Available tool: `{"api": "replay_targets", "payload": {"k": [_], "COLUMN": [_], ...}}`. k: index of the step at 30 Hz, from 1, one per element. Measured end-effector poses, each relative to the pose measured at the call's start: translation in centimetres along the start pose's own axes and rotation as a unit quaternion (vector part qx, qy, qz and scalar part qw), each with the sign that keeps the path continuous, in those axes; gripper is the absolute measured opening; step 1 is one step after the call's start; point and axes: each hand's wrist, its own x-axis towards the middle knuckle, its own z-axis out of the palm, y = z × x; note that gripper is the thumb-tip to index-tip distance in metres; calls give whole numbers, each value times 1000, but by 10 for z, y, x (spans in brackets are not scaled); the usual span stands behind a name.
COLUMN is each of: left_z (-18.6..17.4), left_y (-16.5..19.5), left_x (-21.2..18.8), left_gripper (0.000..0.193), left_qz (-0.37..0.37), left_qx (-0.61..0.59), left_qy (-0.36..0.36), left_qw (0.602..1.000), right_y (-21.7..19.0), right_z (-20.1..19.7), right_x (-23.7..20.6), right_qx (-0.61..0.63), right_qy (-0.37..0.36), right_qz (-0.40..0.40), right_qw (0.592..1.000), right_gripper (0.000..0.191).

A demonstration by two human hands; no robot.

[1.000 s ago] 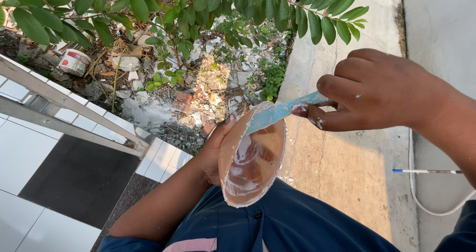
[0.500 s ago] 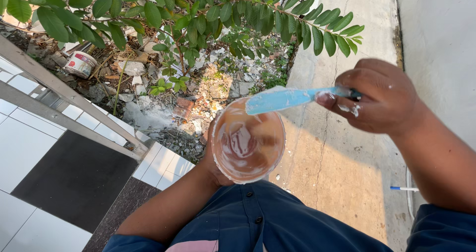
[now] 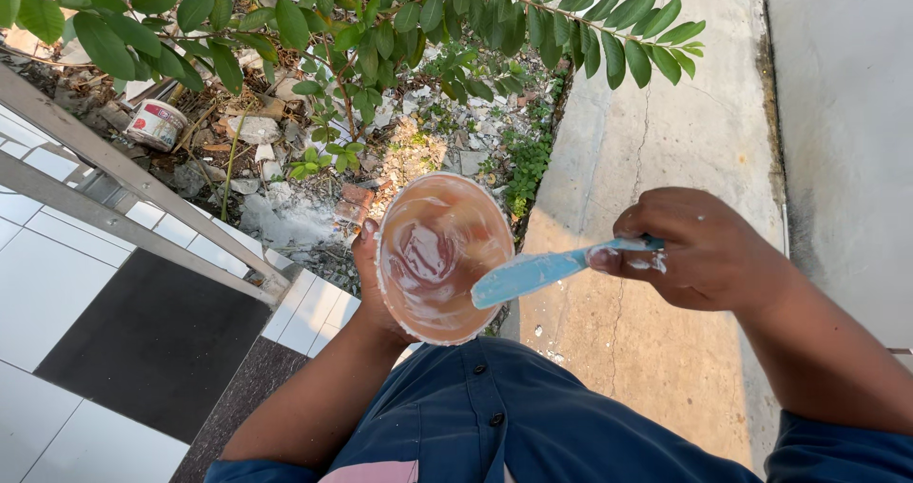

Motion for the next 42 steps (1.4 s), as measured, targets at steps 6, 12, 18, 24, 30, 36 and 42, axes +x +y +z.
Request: {"api": "replay_targets", "payload": {"k": [6,12,18,24,30,36,42], "left_z": [-19,-30,-9,26,35,24,16], "left_y": [-7,-23,-21,-2,8,7,5], "left_x": [-3,-9,-15,-19,-18,-18,-21], "left_gripper": [94,92,91,95,97,96,95], "left_qz": [-39,-92,-104,76,138,111,91], "left_qx": [-45,-88,-53,31,109,91,91], "left_qy": [-26,-56,-56,-29,6,-3,3], "left_qw": [998,990,992,996,984,990,992], "right_y": [5,24,39,-23,-38,-31,-30], "right_z": [24,26,40,78,105,109,106], "right_x": [-14,-19,-8,-3,9,15,8], "right_qx": [-18,-11,61,252,266,424,644], "right_qy": [23,70,201,295,247,262,259], "right_qz": [43,32,61,225,275,309,411], "right_qw": [999,997,976,894,890,810,591], "right_gripper": [25,13,18,23,24,20,17]}}
